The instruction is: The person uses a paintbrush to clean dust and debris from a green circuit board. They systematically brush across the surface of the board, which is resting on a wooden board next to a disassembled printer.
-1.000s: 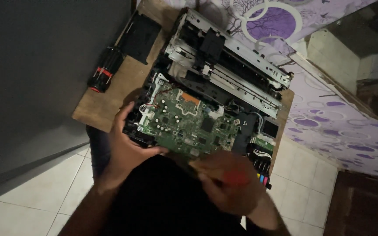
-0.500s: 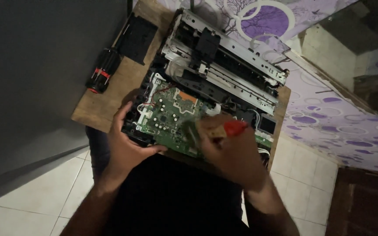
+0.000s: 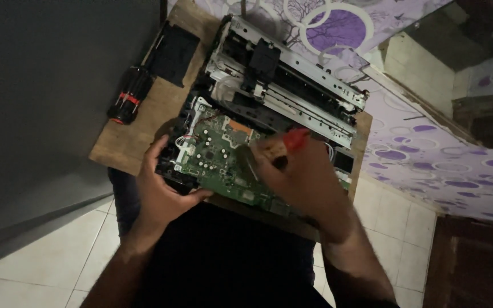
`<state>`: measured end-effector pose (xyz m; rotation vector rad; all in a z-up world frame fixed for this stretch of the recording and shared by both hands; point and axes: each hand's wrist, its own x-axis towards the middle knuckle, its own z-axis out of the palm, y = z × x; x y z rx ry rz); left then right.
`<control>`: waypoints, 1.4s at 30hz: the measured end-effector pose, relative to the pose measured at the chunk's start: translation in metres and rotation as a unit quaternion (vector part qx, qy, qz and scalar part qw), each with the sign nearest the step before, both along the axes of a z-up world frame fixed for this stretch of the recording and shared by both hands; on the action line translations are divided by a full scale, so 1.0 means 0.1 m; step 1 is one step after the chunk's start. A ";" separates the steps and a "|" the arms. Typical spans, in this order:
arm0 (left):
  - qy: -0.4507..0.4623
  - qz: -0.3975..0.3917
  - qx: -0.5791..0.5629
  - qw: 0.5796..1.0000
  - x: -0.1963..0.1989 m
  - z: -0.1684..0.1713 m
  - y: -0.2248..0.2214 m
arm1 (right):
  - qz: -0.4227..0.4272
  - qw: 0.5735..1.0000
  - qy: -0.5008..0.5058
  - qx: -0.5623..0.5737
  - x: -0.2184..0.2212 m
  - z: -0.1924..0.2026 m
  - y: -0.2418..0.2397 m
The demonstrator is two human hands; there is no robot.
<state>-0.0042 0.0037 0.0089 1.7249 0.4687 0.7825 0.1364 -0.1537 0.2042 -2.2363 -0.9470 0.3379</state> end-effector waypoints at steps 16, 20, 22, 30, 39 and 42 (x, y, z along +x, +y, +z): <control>0.006 0.004 0.008 1.000 0.01 -0.04 0.02 | -0.091 0.977 0.081 -0.174 -0.33 0.08 -0.18; 0.013 -0.001 0.003 1.000 0.02 -0.04 0.02 | -0.106 0.981 0.057 -0.151 -0.23 0.06 -0.25; 0.009 -0.004 0.002 1.000 0.03 -0.07 0.02 | -0.079 0.993 0.002 -0.086 -0.11 0.00 -0.26; 0.007 0.006 0.020 1.000 0.02 -0.01 0.03 | -0.004 0.999 0.042 -0.017 -0.18 -0.01 -0.44; 0.014 0.011 0.030 0.999 0.00 -0.10 0.02 | -0.051 0.990 -0.075 0.105 0.05 -0.15 -0.12; 0.016 0.004 0.011 1.000 0.00 -0.05 0.02 | -0.072 0.993 -0.083 0.053 0.03 -0.30 -0.07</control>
